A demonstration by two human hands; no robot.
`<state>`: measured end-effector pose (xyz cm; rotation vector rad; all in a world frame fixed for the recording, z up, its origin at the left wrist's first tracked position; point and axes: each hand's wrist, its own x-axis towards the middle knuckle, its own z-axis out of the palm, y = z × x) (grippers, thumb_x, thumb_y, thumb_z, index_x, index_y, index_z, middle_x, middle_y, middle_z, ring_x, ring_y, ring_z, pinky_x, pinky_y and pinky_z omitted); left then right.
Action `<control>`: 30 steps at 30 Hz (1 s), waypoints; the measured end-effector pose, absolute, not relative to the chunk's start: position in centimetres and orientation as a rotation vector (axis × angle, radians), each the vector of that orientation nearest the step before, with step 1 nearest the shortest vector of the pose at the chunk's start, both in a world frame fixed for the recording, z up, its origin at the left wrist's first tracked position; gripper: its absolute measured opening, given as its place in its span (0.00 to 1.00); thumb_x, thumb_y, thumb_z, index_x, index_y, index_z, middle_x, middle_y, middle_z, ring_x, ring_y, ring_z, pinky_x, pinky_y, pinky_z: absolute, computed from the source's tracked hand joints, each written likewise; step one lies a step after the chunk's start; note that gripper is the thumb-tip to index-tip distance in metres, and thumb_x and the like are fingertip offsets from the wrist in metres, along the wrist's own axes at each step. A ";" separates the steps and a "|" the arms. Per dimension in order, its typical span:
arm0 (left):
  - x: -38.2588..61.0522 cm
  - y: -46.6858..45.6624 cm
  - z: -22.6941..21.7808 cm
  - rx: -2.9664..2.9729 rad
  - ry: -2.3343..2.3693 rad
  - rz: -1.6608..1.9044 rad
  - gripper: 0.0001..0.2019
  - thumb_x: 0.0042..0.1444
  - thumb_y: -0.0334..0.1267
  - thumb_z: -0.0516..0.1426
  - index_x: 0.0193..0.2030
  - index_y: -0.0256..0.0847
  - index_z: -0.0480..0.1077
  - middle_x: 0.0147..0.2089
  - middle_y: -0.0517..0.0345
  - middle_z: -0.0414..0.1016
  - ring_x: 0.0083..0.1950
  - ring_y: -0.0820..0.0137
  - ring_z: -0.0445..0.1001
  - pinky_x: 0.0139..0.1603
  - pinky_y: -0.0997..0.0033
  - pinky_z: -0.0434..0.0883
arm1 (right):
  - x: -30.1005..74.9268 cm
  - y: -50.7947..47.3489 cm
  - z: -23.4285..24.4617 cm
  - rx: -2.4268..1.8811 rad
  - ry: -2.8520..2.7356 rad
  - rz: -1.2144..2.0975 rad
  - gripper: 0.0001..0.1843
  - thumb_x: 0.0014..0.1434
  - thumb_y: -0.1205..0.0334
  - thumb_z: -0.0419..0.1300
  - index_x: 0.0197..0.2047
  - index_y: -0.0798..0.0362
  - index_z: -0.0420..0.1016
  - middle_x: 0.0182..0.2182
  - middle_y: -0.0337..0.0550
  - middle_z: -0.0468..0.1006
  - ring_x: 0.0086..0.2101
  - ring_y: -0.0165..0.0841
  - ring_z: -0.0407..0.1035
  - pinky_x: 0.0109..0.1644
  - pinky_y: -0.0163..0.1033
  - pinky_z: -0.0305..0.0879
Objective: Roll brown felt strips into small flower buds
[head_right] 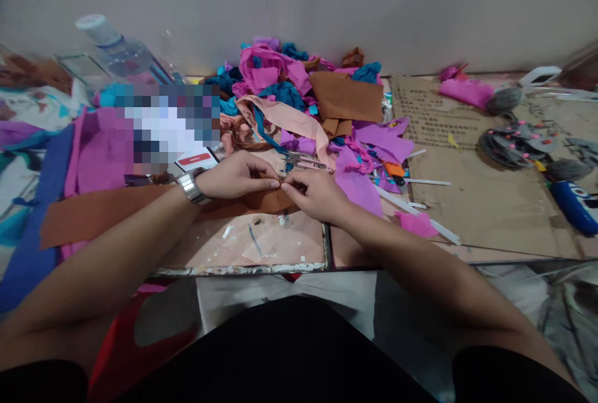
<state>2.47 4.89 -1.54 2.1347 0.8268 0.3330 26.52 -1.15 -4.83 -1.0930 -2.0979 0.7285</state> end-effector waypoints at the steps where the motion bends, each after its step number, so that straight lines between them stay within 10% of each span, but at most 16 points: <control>1: 2.4 5.0 -1.5 2.137 0.815 0.334 0.19 0.63 0.53 0.62 0.43 0.38 0.84 0.34 0.57 0.82 0.33 0.72 0.73 0.35 0.74 0.66 | 26.6 -1.1 -4.8 -1.097 -2.101 0.720 0.10 0.68 0.59 0.61 0.38 0.52 0.82 0.29 0.39 0.80 0.29 0.30 0.70 0.36 0.36 0.60; 30: 2.9 4.2 -2.0 2.073 0.735 0.423 0.19 0.66 0.51 0.60 0.39 0.36 0.82 0.35 0.54 0.82 0.35 0.70 0.75 0.38 0.72 0.68 | 26.6 -1.1 -4.6 -0.950 -2.170 0.647 0.12 0.70 0.59 0.60 0.36 0.52 0.82 0.30 0.40 0.80 0.31 0.31 0.72 0.38 0.37 0.63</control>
